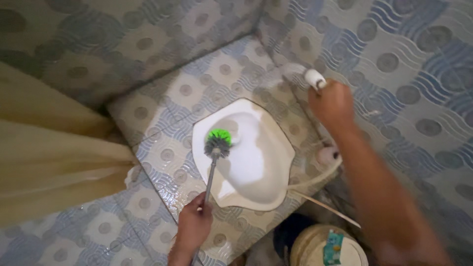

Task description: The person cleans a squat toilet by scrubbing the interior bowl with a brush and rinsing the surface with water from a hand-held sprayer.

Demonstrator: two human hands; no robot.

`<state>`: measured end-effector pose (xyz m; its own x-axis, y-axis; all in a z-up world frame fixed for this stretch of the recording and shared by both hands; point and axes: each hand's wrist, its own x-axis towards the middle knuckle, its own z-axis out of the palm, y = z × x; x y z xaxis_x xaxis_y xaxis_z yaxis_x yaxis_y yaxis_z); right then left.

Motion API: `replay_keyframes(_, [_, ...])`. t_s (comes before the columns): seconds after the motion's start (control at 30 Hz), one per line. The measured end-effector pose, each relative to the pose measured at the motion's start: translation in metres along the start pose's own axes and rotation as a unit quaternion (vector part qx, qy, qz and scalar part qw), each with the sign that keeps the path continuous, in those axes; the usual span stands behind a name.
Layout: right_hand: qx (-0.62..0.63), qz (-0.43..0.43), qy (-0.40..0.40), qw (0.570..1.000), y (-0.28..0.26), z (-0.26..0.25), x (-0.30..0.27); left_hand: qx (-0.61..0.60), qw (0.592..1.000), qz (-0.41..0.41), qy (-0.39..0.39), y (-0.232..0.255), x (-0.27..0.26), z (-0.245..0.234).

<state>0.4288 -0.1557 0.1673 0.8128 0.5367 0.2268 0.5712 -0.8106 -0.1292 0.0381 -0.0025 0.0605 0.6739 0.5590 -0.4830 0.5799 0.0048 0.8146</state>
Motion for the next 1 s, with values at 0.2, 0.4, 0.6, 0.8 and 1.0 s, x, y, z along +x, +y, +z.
replay_keyframes(0.2, [0.045,-0.027,0.074,0.996,-0.016,0.002,0.007,-0.007,0.999,-0.044,-0.024,0.012,-0.004,0.004])
replay_keyframes(0.4, [0.121,0.006,0.07,0.99,-0.036,-0.003,0.014,0.018,0.999,-0.045,-0.019,0.018,-0.005,0.008])
replay_keyframes(0.6, [0.199,0.053,0.01,0.978,-0.051,-0.006,0.015,-0.002,0.998,-0.049,-0.029,0.025,-0.007,0.005])
replay_keyframes(0.8, [0.251,0.055,-0.052,0.965,-0.065,-0.013,0.012,0.001,0.998,-0.052,-0.023,0.022,-0.008,0.004])
replay_keyframes(1.0, [0.235,0.096,-0.154,0.955,-0.082,-0.018,0.009,-0.026,0.999,-0.036,-0.021,0.013,-0.01,0.005])
